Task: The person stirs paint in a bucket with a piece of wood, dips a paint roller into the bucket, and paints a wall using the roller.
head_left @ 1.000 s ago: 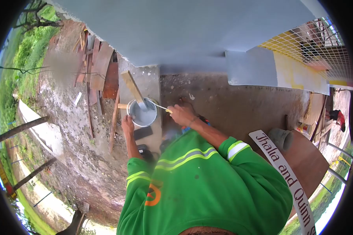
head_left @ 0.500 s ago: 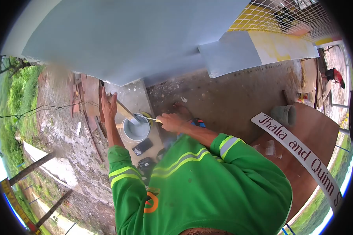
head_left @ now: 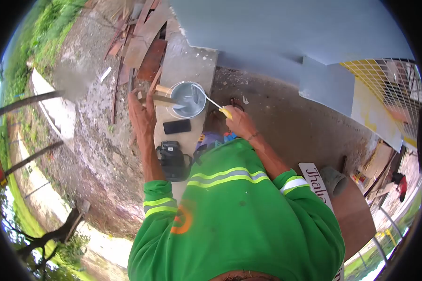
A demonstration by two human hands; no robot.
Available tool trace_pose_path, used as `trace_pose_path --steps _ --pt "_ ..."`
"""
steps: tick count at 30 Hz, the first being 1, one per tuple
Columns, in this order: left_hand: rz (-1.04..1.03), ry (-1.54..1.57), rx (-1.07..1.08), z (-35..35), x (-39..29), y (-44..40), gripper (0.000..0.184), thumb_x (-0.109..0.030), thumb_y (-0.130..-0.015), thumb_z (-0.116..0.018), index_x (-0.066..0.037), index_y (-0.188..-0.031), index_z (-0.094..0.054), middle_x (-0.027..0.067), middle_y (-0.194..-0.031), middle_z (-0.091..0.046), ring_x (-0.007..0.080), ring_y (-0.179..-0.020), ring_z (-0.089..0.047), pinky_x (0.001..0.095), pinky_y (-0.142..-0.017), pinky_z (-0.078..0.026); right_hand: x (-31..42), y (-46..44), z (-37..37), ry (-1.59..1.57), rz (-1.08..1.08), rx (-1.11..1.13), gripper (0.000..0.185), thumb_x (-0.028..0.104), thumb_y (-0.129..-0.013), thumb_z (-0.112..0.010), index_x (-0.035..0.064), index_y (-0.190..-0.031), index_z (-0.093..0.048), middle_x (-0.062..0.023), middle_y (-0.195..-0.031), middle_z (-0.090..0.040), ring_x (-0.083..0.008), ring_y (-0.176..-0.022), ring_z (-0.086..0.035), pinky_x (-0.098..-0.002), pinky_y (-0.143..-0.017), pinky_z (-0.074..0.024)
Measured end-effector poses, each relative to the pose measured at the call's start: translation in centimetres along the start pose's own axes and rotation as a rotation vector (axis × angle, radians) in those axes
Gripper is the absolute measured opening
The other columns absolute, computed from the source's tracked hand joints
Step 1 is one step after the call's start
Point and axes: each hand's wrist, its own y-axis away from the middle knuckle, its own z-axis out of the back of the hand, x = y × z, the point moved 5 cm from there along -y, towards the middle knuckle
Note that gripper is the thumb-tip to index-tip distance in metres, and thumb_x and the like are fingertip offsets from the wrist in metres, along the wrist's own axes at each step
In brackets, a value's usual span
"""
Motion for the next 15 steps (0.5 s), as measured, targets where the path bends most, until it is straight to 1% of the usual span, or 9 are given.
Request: trace_pose_path --steps 3,6,9,11,14,15 --pt "0.066 0.119 -0.083 1.6 0.1 1.8 0.030 -0.020 -0.093 -0.069 -0.002 -0.114 -0.058 0.0201 -0.101 -0.063 0.0371 -0.095 -0.063 0.0432 -0.080 -0.050 1.0 -0.4 -0.2 0.034 -0.004 0.060 0.036 0.017 -0.086 -0.056 0.0117 -0.122 -0.056 -0.0204 -0.099 -0.068 -0.0463 -0.090 -0.065 -0.0577 -0.079 -0.0517" --pt "0.028 -0.002 -0.111 1.1 0.9 3.8 0.029 -0.018 -0.091 -0.071 -0.004 -0.113 -0.057 0.0175 -0.102 -0.063 0.0358 -0.093 -0.063 0.0427 -0.076 -0.051 1.6 -1.2 -1.1 0.084 -0.036 0.138 0.036 0.019 -0.087 -0.056 0.0110 -0.122 -0.055 -0.0225 -0.103 -0.068 -0.0471 -0.093 -0.065 -0.0578 -0.081 -0.0513" --pt "-0.005 -0.026 -0.130 -0.9 2.7 5.5 0.030 -0.019 -0.091 -0.071 -0.005 -0.113 -0.056 0.0162 -0.104 -0.061 0.0359 -0.093 -0.063 0.0440 -0.075 -0.051 2.5 -2.7 -2.4 0.131 -0.088 0.233 0.035 0.021 -0.089 -0.055 0.0094 -0.122 -0.055 -0.0260 -0.106 -0.068 -0.0485 -0.097 -0.064 -0.0580 -0.084 -0.0507" --pt "0.045 -0.053 -0.114 -0.5 2.9 5.9 0.032 -0.021 -0.090 -0.071 -0.005 -0.114 -0.056 0.0155 -0.106 -0.061 0.0357 -0.097 -0.062 0.0453 -0.078 -0.050 1.7 -4.5 -4.5 0.154 -0.097 0.287 0.035 0.022 -0.090 -0.054 0.0079 -0.122 -0.055 -0.0283 -0.107 -0.067 -0.0495 -0.099 -0.064 -0.0582 -0.087 -0.0502" --pt "0.076 -0.048 -0.100 -0.5 2.9 6.1 0.033 -0.021 -0.088 -0.072 -0.006 -0.114 -0.057 0.0134 -0.106 -0.062 0.0344 -0.102 -0.061 0.0444 -0.081 -0.050 2.2 -7.1 -5.9 0.364 -0.174 0.336 0.035 0.022 -0.089 -0.052 0.0061 -0.119 -0.058 -0.0304 -0.107 -0.066 -0.0506 -0.101 -0.063 -0.0581 -0.090 -0.0492" --pt "0.071 -0.039 -0.109 -0.7 3.0 6.1 0.033 -0.022 -0.089 -0.071 -0.007 -0.114 -0.057 0.0132 -0.106 -0.062 0.0344 -0.102 -0.061 0.0443 -0.081 -0.050 2.6 -7.4 -5.7 0.397 -0.161 0.353 0.033 0.022 -0.089 -0.051 0.0057 -0.117 -0.059 -0.0301 -0.108 -0.066 -0.0508 -0.102 -0.063 -0.0581 -0.090 -0.0490"
